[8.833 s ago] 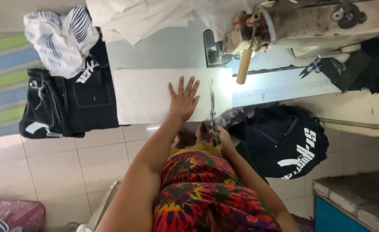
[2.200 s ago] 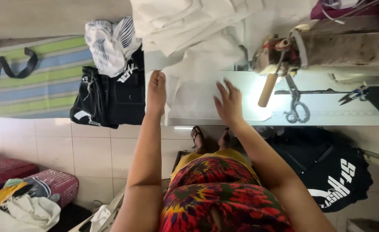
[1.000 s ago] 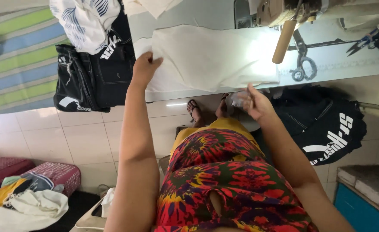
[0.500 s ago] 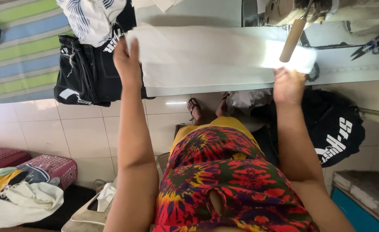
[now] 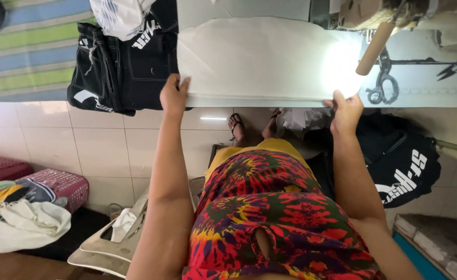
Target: The person folds a large piece of white fabric on a table and then uses scissors to cut it into smaller rectangular pieces. The person repeatedly folds the fabric and cuts it, stacking the cut pieces on the table.
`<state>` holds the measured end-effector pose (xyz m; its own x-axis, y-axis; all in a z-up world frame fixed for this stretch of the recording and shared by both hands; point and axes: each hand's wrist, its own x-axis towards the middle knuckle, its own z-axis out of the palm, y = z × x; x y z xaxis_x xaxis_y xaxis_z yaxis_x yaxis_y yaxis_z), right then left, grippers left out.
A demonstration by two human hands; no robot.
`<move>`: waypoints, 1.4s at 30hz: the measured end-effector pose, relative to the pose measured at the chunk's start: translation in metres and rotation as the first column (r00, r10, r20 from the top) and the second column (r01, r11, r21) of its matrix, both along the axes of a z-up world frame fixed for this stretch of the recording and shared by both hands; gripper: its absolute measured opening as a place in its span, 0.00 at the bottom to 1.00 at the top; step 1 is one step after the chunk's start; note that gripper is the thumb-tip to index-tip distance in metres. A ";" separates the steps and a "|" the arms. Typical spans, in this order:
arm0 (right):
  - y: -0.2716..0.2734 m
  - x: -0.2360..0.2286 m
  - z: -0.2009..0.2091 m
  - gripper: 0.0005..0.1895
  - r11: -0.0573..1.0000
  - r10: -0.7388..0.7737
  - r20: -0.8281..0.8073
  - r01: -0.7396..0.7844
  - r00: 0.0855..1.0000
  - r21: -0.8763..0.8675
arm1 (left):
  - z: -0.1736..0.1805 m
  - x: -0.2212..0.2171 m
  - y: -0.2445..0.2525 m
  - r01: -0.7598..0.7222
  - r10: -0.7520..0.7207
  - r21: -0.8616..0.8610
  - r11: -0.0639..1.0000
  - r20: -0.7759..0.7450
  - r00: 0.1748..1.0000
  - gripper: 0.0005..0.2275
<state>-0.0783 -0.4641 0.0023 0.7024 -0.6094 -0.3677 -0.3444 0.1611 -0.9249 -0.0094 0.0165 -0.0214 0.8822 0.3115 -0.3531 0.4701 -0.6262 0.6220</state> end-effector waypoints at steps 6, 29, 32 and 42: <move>-0.007 -0.009 -0.014 0.17 0.984 0.073 -0.077 -0.085 0.994 -0.158 | -0.006 -0.012 -0.002 -0.004 0.004 0.012 1.000 -0.025 1.000 0.11; -0.008 -0.005 -0.012 0.14 0.981 0.084 -0.148 -0.107 0.985 -0.161 | 0.011 0.034 -0.055 0.326 -0.404 0.453 0.830 0.085 0.911 0.24; -0.022 -0.009 -0.036 0.16 0.973 0.101 -0.146 -0.129 0.984 -0.192 | 0.041 0.036 -0.093 0.500 -0.560 0.419 0.758 0.025 0.828 0.23; 0.125 0.049 0.051 0.23 -0.255 0.526 -0.702 -0.698 0.480 -0.669 | -0.037 0.028 -0.136 0.331 -0.701 0.726 0.603 0.285 0.653 0.22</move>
<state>-0.0293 -0.3389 0.0534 0.9579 0.2270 -0.1756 0.2136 -0.9726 -0.0924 0.0183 -0.1196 -0.0589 0.9200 -0.2969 0.2558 -0.3237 -0.9436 0.0691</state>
